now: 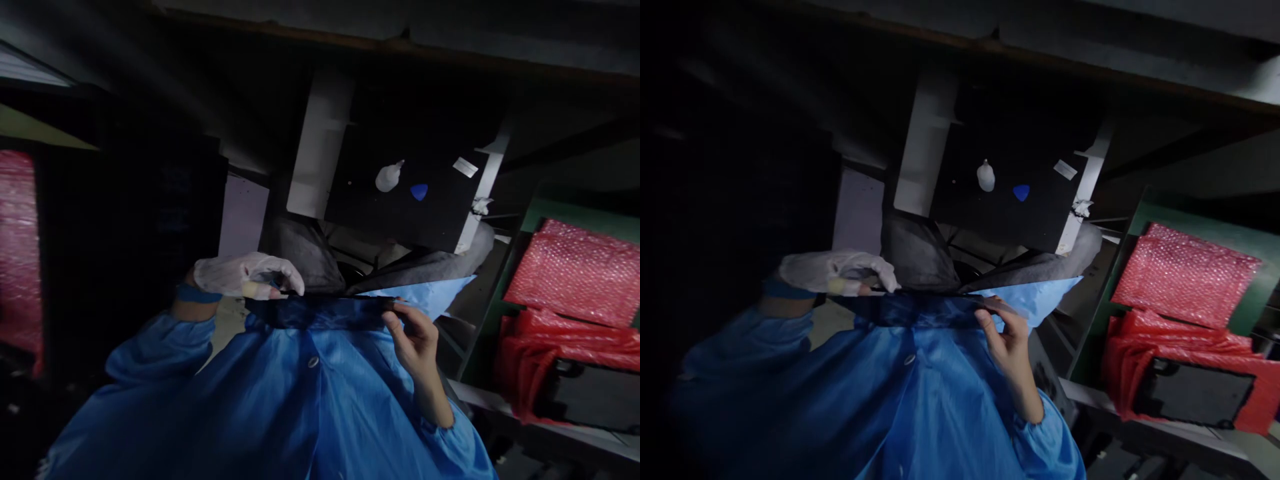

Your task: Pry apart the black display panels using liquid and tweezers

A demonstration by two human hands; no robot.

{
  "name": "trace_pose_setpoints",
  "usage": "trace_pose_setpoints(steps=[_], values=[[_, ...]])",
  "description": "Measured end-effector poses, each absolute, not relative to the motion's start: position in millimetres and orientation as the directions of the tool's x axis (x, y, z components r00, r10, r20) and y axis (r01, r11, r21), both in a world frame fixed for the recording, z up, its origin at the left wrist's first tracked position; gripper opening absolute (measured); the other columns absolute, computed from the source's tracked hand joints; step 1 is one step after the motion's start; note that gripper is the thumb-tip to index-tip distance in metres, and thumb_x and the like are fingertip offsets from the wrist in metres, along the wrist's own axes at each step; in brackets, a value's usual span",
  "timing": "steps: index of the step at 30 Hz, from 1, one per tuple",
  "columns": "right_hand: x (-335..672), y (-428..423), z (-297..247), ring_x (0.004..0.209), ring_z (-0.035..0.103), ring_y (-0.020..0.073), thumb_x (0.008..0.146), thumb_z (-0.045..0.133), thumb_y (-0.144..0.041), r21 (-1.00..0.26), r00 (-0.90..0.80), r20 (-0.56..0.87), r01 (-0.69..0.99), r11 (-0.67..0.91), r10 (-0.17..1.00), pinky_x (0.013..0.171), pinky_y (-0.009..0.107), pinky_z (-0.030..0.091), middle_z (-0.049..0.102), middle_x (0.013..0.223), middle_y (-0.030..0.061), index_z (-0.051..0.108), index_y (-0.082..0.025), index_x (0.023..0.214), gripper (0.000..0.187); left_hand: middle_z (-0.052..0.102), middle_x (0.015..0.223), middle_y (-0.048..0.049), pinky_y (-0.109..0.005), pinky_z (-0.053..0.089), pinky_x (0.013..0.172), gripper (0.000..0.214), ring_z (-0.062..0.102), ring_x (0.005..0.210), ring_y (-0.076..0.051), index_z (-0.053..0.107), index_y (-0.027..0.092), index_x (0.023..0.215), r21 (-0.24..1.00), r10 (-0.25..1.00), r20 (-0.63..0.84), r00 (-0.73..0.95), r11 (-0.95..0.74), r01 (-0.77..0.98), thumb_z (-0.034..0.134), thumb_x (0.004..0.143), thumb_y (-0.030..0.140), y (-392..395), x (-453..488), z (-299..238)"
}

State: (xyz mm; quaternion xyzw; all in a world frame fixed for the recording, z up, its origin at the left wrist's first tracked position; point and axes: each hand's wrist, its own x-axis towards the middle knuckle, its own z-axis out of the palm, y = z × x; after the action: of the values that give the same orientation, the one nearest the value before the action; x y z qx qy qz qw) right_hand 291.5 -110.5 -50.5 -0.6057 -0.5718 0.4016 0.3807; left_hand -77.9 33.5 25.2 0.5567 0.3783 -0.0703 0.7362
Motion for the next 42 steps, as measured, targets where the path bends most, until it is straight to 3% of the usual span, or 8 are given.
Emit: trace_pose_setpoints(steps=[5, 11, 18, 20, 25, 32, 38, 42], values=[[295, -108, -52, 0.085, 0.089, 0.0303, 0.117, 0.076, -0.058, -0.921, -0.033, -0.053, 0.388, -0.036, 0.998, 0.085, 0.047, 0.078, 0.091, 0.094, 0.0081, 0.093, -0.03, 0.106, 0.034, 0.085, 0.118, -0.0123, -0.031, 0.058, 0.089, 0.049, 0.077, 0.1, -0.024, 0.081, 0.016, 0.136, 0.68, 0.201, -0.727, 0.656, 0.343, 0.648, 0.06, 0.108, 0.051, 37, -50, 36], [302, -105, -52, 0.084, 0.089, 0.0301, 0.119, 0.074, -0.061, -0.909, -0.057, -0.025, 0.417, 0.002, 0.998, 0.082, 0.045, 0.078, 0.09, 0.092, 0.0091, 0.091, -0.029, 0.103, 0.04, 0.076, 0.096, -0.0055, -0.03, 0.042, 0.074, 0.041, 0.062, 0.08, -0.019, 0.081, 0.018, 0.108, 0.64, 0.266, -0.767, 0.583, 0.263, 0.722, 0.056, 0.115, 0.05, 34, -26, 49], [289, -101, -53, 0.083, 0.089, 0.0294, 0.12, 0.073, -0.059, -0.931, -0.13, -0.006, 0.362, 0.041, 0.992, 0.081, 0.045, 0.078, 0.091, 0.092, 0.0081, 0.092, -0.029, 0.104, 0.039, 0.063, 0.079, -0.0013, -0.033, 0.037, 0.07, 0.039, 0.053, 0.069, -0.018, 0.061, 0.021, 0.087, 0.605, 0.26, -0.792, 0.552, 0.212, 0.768, 0.067, 0.113, 0.05, 33, -10, 50], [282, -100, -55, 0.083, 0.089, 0.0297, 0.12, 0.072, -0.059, -0.94, -0.149, -0.02, 0.339, 0.032, 0.989, 0.082, 0.046, 0.078, 0.091, 0.093, 0.0084, 0.092, -0.03, 0.103, 0.039, 0.066, 0.082, -0.002, -0.034, 0.039, 0.072, 0.032, 0.055, 0.071, -0.019, 0.068, 0.021, 0.094, 0.595, 0.252, -0.801, 0.543, 0.237, 0.768, 0.07, 0.111, 0.047, 30, -9, 49], [272, -100, -59, 0.081, 0.086, 0.029, 0.12, 0.071, -0.06, -0.957, -0.184, -0.062, 0.289, -0.007, 0.981, 0.08, 0.044, 0.075, 0.089, 0.091, 0.0093, 0.094, -0.029, 0.105, 0.041, 0.081, 0.125, -0.0104, -0.035, 0.047, 0.092, 0.027, 0.07, 0.105, -0.026, 0.082, 0.02, 0.132, 0.583, 0.335, -0.803, 0.493, 0.268, 0.767, 0.074, 0.111, 0.035, 22, -2, 54], [269, -101, -64, 0.077, 0.084, 0.0263, 0.118, 0.075, -0.056, -0.97, -0.207, -0.105, 0.239, -0.054, 0.973, 0.079, 0.04, 0.074, 0.088, 0.089, 0.0072, 0.093, -0.026, 0.104, 0.038, 0.076, 0.101, 0.0007, -0.025, 0.045, 0.08, 0.023, 0.062, 0.084, -0.015, 0.085, 0.019, 0.128, 0.594, 0.266, -0.804, 0.532, 0.307, 0.744, 0.084, 0.105, 0.021, 28, 4, 45], [270, -102, -62, 0.085, 0.088, 0.0281, 0.116, 0.076, -0.064, -0.966, -0.208, -0.16, 0.235, -0.109, 0.965, 0.083, 0.042, 0.076, 0.09, 0.095, 0.007, 0.093, -0.029, 0.104, 0.04, 0.066, 0.09, 0.0046, -0.025, 0.042, 0.079, 0.018, 0.054, 0.076, -0.013, 0.076, 0.018, 0.127, 0.606, 0.193, -0.791, 0.581, 0.378, 0.7, 0.073, 0.115, 0.031, 25, 7, 32], [275, -99, -53, 0.089, 0.091, 0.0251, 0.111, 0.087, -0.061, -0.973, -0.199, -0.186, 0.172, -0.153, 0.962, 0.082, 0.036, 0.077, 0.092, 0.104, 0.0058, 0.088, -0.03, 0.127, 0.035, 0.063, 0.091, 0.0046, -0.027, 0.042, 0.08, 0.017, 0.053, 0.079, -0.013, 0.071, 0.019, 0.118, 0.622, 0.164, -0.76, 0.629, 0.467, 0.629, 0.071, 0.114, 0.036, 22, 6, 26]])
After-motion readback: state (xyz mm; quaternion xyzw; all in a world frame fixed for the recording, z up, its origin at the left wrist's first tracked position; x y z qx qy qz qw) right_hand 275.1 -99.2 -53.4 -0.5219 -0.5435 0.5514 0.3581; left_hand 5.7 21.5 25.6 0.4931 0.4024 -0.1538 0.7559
